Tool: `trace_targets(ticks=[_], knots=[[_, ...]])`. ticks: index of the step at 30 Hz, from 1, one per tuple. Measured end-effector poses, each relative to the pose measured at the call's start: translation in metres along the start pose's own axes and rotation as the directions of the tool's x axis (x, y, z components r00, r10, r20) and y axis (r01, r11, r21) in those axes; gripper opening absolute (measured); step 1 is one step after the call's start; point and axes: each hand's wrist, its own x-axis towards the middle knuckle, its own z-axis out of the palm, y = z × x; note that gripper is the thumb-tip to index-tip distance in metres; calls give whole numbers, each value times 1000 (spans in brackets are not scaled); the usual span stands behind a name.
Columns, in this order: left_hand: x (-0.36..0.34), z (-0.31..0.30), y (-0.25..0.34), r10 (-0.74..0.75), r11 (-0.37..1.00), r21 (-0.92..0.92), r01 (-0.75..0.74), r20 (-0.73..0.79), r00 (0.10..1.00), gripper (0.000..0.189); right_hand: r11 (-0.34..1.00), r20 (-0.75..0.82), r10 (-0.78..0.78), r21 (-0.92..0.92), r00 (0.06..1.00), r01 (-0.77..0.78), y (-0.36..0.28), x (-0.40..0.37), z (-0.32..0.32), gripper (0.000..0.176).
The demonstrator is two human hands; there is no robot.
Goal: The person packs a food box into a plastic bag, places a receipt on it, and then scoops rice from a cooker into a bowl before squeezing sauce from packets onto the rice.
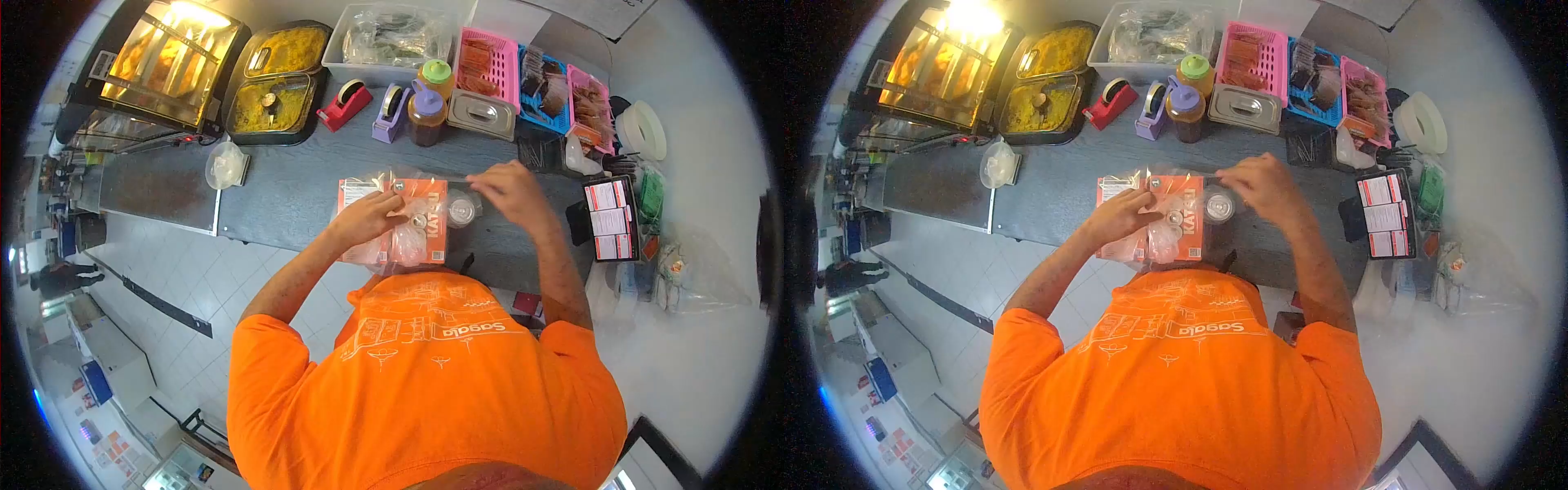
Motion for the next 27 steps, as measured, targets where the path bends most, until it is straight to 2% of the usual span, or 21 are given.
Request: trace_targets(ticks=[3, 6, 9, 12, 18, 21, 27], knots=[[3, -17, 7, 111, 993, 46, -111, -7, 994, 17, 979, 99, -63, -185, 993, 81, -24, 1, 16, 16], [-1, -12, 1, 165, 985, 57, -163, -42, 985, 30, 951, 92, -67, -297, 994, 92, -29, -1, 26, 15], [-3, -14, 1, 155, 985, 75, -154, -9, 988, 30, 969, 53, -30, -245, 998, 42, -31, 1, 30, 16], [-4, -14, -1, 210, 970, 131, -206, -19, 977, 29, 967, 31, -41, -251, 999, 47, -30, 3, 34, 12], [-3, -15, -1, 201, 976, 94, -198, -32, 979, 28, 940, 111, -69, -324, 991, 102, -41, 16, 56, 16], [-3, -20, -2, 201, 980, 8, -201, -47, 978, 31, 953, 101, -97, -278, 990, 122, -49, 23, 79, 16], [-6, -20, -3, 175, 981, -66, -182, -91, 980, 39, 996, -41, -46, -75, 998, 42, -58, 16, 104, 14]])
